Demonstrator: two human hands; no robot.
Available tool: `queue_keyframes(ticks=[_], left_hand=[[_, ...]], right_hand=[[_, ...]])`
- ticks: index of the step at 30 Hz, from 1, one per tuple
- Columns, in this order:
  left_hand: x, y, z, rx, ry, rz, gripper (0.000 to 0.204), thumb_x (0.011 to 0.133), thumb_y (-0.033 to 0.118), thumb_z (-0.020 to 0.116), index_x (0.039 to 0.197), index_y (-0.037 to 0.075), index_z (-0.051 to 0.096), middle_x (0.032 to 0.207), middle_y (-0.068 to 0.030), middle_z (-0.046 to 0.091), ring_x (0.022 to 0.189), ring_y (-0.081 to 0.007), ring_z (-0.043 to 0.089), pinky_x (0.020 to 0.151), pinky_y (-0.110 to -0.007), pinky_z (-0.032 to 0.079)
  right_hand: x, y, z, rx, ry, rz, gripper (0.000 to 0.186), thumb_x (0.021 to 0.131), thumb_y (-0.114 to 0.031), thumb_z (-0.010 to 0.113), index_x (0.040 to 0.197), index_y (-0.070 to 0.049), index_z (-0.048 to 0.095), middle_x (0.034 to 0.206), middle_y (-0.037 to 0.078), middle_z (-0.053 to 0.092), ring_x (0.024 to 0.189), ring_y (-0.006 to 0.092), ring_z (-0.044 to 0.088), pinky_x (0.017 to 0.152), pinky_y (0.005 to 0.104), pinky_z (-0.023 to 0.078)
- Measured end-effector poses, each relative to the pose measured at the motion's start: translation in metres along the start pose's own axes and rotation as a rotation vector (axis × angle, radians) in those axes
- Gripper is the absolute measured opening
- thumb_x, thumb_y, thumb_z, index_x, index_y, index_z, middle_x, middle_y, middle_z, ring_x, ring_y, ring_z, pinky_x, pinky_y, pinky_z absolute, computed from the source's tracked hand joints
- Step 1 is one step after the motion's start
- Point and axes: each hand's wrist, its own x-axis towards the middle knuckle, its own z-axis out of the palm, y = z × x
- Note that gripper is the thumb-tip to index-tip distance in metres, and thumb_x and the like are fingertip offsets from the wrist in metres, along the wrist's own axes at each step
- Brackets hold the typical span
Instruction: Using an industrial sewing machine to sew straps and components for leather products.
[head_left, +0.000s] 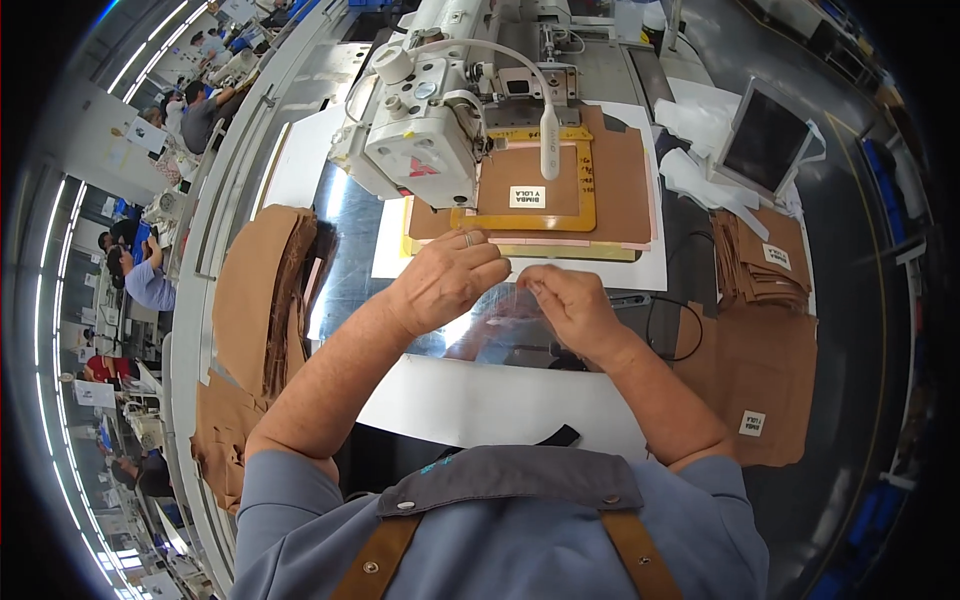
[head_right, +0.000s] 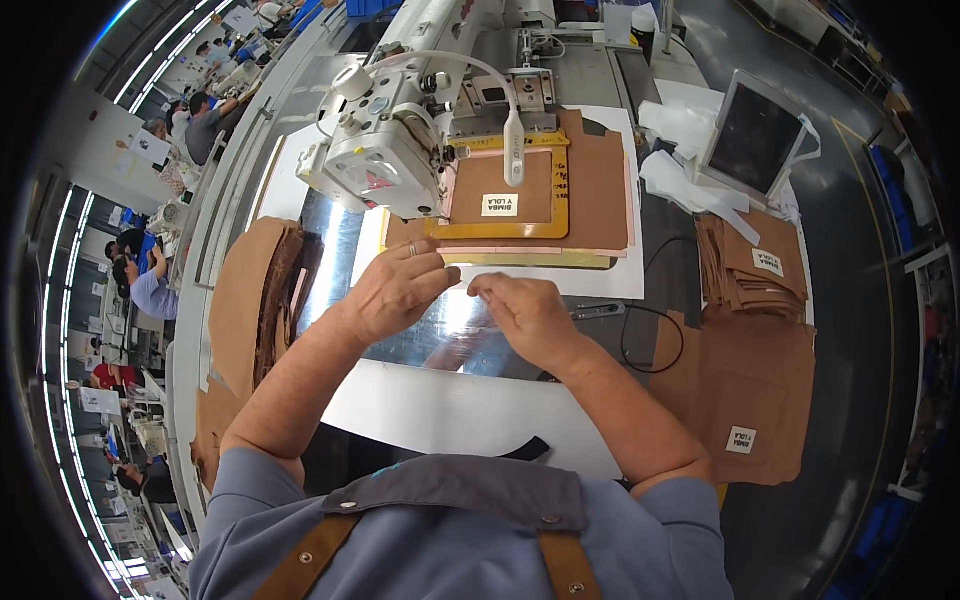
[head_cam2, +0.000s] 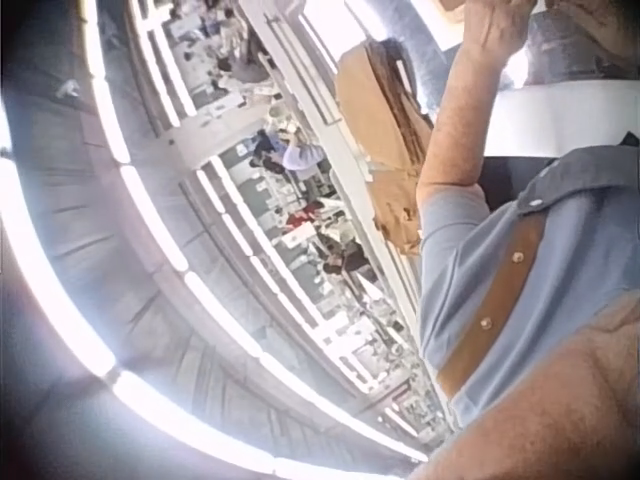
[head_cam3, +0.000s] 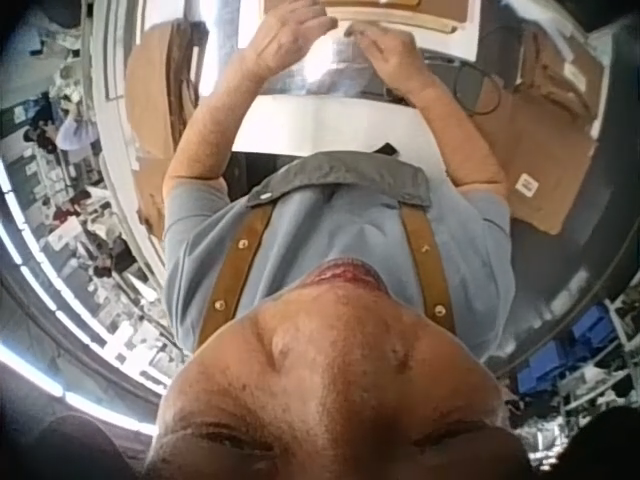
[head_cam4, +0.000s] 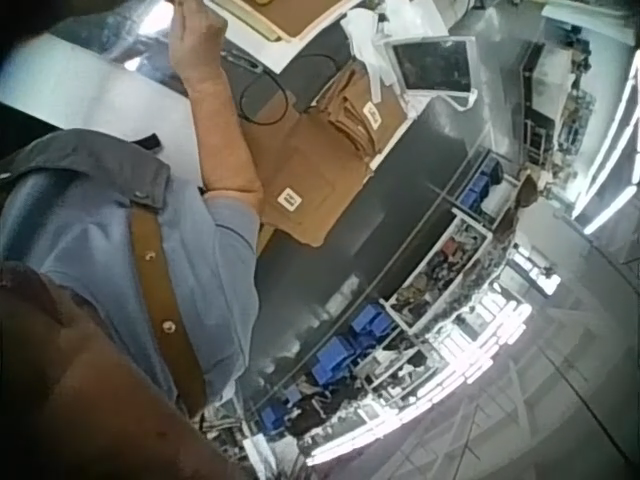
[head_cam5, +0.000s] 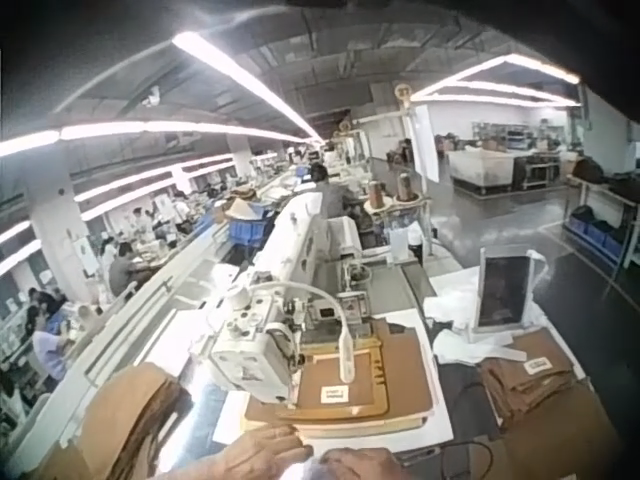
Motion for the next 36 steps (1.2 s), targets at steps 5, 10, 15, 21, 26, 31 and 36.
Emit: queue_keyframes(ticks=[5, 10, 15, 21, 26, 31, 36], left_hand=[[-0.005, 0.017, 0.024, -0.552, 0.250, -0.628, 0.006, 0.088, -0.002, 0.066, 0.089, -0.002, 0.060, 0.077, -0.0096, 0.063, 0.073, -0.0171, 0.063, 0.068, -0.033, 0.049], [-0.011, 0.047, 0.049, -0.679, 0.082, -0.626, 0.004, 0.092, 0.000, 0.065, 0.091, -0.002, 0.062, 0.080, -0.0118, 0.066, 0.074, -0.0197, 0.066, 0.068, -0.032, 0.052], [-0.008, 0.037, 0.039, -0.719, -0.076, -0.624, 0.010, 0.090, 0.005, 0.071, 0.095, -0.001, 0.065, 0.085, -0.0119, 0.069, 0.080, -0.0254, 0.069, 0.071, -0.034, 0.054], [0.019, -0.001, -0.025, -0.282, 0.021, -0.451, 0.013, 0.082, 0.012, 0.077, 0.094, 0.007, 0.071, 0.091, -0.0059, 0.068, 0.084, -0.0242, 0.067, 0.071, -0.036, 0.052], [0.077, -0.053, -0.052, 0.419, -0.095, -0.103, 0.005, 0.078, 0.011, 0.072, 0.083, 0.011, 0.073, 0.078, -0.0019, 0.061, 0.076, -0.0201, 0.063, 0.084, -0.034, 0.043], [0.098, -0.069, -0.047, 0.618, -0.503, 0.040, 0.007, 0.075, 0.011, 0.072, 0.069, 0.012, 0.069, 0.077, -0.0023, 0.060, 0.069, -0.0177, 0.060, 0.084, -0.033, 0.040], [0.099, -0.072, -0.058, 0.469, -0.266, -0.029, 0.008, 0.075, 0.013, 0.076, 0.071, 0.009, 0.070, 0.076, -0.0001, 0.063, 0.071, -0.0157, 0.061, 0.081, -0.032, 0.041]], right_hand=[[0.025, 0.024, -0.012, 0.421, -0.060, 0.474, 0.021, 0.104, -0.016, 0.056, 0.115, -0.001, 0.064, 0.097, 0.006, 0.068, 0.093, 0.0133, 0.064, 0.086, 0.0290, 0.051], [0.074, 0.020, 0.006, 0.690, 0.057, 0.405, 0.030, 0.105, -0.019, 0.056, 0.127, 0.001, 0.057, 0.103, 0.005, 0.065, 0.101, 0.0132, 0.063, 0.098, 0.0291, 0.048], [0.086, 0.044, 0.041, 1.257, 0.193, 0.512, 0.022, 0.101, -0.019, 0.064, 0.114, -0.003, 0.067, 0.100, 0.002, 0.068, 0.077, 0.0028, 0.053, 0.064, 0.0182, 0.044], [0.080, 0.064, 0.056, 1.188, 0.293, 0.631, 0.015, 0.097, -0.019, 0.068, 0.099, -0.005, 0.073, 0.094, -0.002, 0.071, 0.060, 0.0002, 0.039, 0.051, 0.0166, 0.028], [0.077, 0.078, 0.072, 1.382, 0.241, 0.640, 0.020, 0.095, -0.024, 0.072, 0.099, -0.004, 0.074, 0.088, -0.002, 0.071, 0.052, 0.0016, 0.031, 0.048, 0.0189, 0.025], [0.081, 0.075, 0.068, 1.383, 0.300, 0.668, 0.022, 0.089, -0.025, 0.079, 0.095, -0.004, 0.075, 0.081, -0.003, 0.067, 0.051, 0.0021, 0.030, 0.048, 0.0187, 0.024], [0.095, 0.085, 0.068, 1.416, 0.418, 0.696, 0.018, 0.086, -0.019, 0.082, 0.094, -0.005, 0.074, 0.081, -0.002, 0.067, 0.056, 0.0011, 0.039, 0.050, 0.0183, 0.027]])
